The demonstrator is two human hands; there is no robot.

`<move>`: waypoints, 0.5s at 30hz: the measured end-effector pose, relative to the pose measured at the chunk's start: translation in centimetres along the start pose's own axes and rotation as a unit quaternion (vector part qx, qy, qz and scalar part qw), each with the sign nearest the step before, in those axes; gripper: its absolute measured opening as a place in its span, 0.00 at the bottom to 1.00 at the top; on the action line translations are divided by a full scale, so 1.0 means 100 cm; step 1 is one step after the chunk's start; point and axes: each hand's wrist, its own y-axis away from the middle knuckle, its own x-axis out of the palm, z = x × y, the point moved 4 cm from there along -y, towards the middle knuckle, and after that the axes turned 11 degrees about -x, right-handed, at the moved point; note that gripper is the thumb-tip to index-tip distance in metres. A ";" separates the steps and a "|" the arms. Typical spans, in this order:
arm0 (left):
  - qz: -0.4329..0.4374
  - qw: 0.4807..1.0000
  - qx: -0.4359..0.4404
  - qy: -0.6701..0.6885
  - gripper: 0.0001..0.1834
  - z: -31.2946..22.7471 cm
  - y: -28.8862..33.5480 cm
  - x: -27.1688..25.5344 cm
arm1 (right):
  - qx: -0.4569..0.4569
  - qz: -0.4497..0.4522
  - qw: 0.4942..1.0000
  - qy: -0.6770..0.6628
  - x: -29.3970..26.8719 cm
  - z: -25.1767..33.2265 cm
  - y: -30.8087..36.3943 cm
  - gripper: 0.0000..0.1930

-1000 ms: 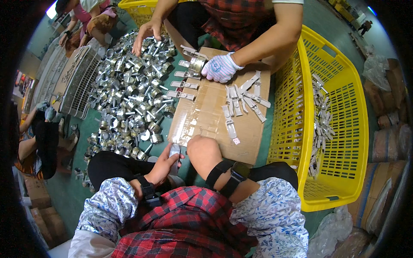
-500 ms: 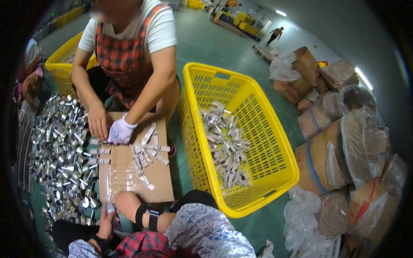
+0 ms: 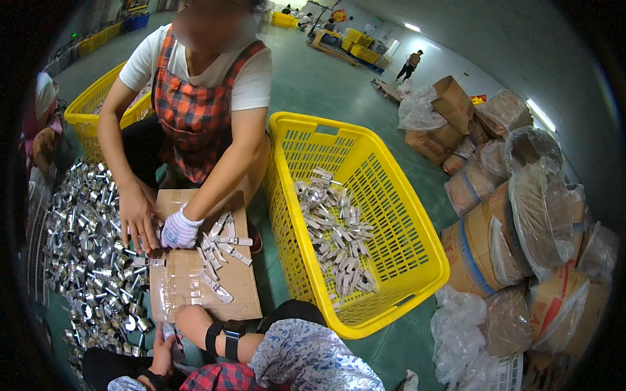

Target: Organizing and placing metal hardware parts onto cardboard templates for packaging.

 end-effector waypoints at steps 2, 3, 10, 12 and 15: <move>0.000 1.000 -0.001 0.000 0.32 0.000 0.001 -0.001 | -0.003 -0.002 1.000 -0.014 0.000 0.002 0.000 0.06; 0.005 1.000 -0.001 -0.005 0.33 0.000 0.002 -0.002 | -0.003 -0.002 1.000 -0.015 0.000 0.003 0.000 0.06; -0.024 0.999 -0.010 -0.042 0.33 0.012 0.003 -0.025 | -0.013 -0.027 0.999 -0.036 0.001 0.011 -0.002 0.07; -0.026 0.999 -0.009 -0.026 0.32 -0.001 0.006 -0.003 | -0.003 -0.051 0.996 -0.075 0.002 -0.004 0.006 0.07; -0.005 0.999 -0.017 -0.027 0.33 0.001 0.001 0.003 | -0.004 -0.034 0.999 0.009 -0.009 -0.006 0.006 0.05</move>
